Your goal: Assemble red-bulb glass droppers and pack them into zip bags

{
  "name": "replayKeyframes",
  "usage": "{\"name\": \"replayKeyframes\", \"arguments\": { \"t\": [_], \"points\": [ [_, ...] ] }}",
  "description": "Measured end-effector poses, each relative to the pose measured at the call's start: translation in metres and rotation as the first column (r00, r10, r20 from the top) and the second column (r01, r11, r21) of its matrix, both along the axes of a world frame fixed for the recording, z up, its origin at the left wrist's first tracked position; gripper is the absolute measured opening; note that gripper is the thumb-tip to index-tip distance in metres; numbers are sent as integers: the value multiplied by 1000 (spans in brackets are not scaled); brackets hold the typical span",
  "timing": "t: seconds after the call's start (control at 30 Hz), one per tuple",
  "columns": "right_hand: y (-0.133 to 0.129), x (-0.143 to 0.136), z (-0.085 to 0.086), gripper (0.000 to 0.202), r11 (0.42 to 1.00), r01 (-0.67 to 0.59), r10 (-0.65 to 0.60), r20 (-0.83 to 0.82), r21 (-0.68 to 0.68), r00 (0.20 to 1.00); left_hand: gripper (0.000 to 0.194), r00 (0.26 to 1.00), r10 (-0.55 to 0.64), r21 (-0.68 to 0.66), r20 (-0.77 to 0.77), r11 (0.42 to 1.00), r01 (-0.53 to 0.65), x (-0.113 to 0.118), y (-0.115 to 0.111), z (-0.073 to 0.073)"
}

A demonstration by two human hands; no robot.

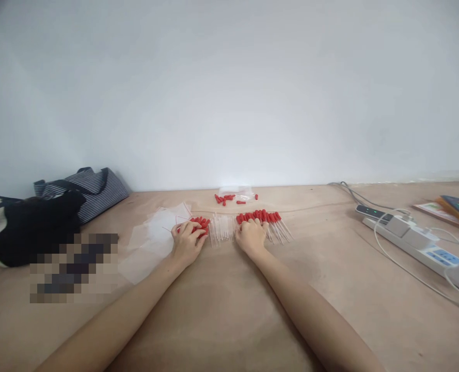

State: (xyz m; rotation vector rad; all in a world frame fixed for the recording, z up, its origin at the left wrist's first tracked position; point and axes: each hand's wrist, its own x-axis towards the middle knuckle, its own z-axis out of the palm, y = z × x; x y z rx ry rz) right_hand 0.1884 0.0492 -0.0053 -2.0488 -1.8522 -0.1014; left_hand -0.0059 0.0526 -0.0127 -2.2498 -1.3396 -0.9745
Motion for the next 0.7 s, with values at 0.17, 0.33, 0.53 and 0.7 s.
{"name": "replayKeyframes", "arguments": {
  "t": [0.17, 0.33, 0.53, 0.7],
  "points": [
    [9, -8, 0, 28, 995, 50, -47, 42, -81, 998, 9, 988, -146, 32, 44, 989, 145, -2, -19, 5],
    [15, -14, -3, 26, 992, 64, -56, 72, -106, 996, 11, 914, -404, -150, 47, 901, 406, -5, -44, 9],
    [6, -11, 2, 26, 995, 50, -42, 92, -85, 995, 15, 897, -438, -352, 62, 831, 431, -11, -54, 14],
    [-26, 19, 3, 27, 997, -78, 80, 101, -23, 992, 24, 918, -394, -420, 46, 826, 376, -11, -57, 16]
  ]
}}
